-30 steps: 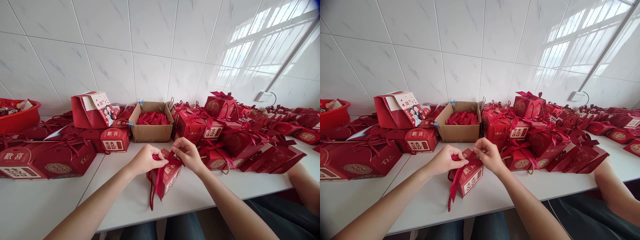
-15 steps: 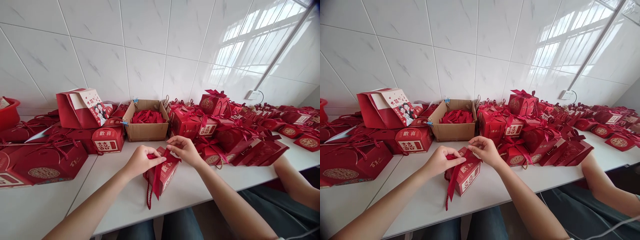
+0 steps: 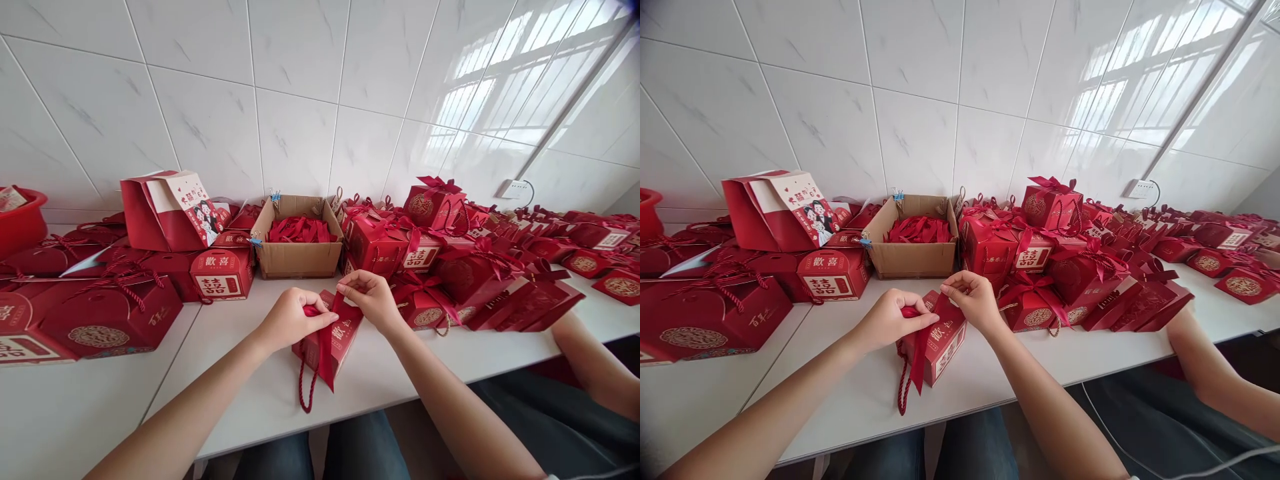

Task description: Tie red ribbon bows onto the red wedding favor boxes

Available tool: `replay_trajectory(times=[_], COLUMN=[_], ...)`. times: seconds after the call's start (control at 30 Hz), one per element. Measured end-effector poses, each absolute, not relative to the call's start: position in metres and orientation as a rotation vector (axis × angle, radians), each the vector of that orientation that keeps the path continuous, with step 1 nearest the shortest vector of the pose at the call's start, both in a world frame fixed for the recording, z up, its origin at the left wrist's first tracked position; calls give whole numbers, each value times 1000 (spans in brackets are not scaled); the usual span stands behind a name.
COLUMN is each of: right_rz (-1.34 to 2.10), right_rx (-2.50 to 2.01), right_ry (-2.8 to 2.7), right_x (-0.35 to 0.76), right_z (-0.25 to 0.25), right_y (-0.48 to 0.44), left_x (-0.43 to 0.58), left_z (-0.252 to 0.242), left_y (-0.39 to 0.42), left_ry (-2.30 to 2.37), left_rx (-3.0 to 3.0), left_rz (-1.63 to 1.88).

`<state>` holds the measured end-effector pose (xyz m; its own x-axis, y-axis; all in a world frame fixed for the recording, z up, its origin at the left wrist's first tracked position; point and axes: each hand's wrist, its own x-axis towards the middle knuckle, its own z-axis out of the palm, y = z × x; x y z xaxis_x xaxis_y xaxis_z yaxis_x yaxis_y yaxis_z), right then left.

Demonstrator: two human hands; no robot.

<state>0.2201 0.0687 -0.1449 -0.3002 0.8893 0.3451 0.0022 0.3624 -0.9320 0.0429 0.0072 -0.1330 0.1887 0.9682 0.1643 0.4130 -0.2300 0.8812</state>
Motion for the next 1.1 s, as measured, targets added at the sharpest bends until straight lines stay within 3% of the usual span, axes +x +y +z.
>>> replay_trajectory(times=[0.23, 0.53, 1.1], right_rz=[1089, 1192, 1024], right_rx=[-902, -836, -899], right_ry=[-1601, -1424, -1174], right_x=[242, 253, 254], right_z=[-144, -191, -179], right_y=[51, 9, 11], left_x=[32, 23, 25], left_z=[-128, -126, -125], left_y=[3, 3, 2], left_ry=[1276, 1277, 1237], left_rx=[1584, 1536, 1497], left_rz=[1141, 1171, 1160])
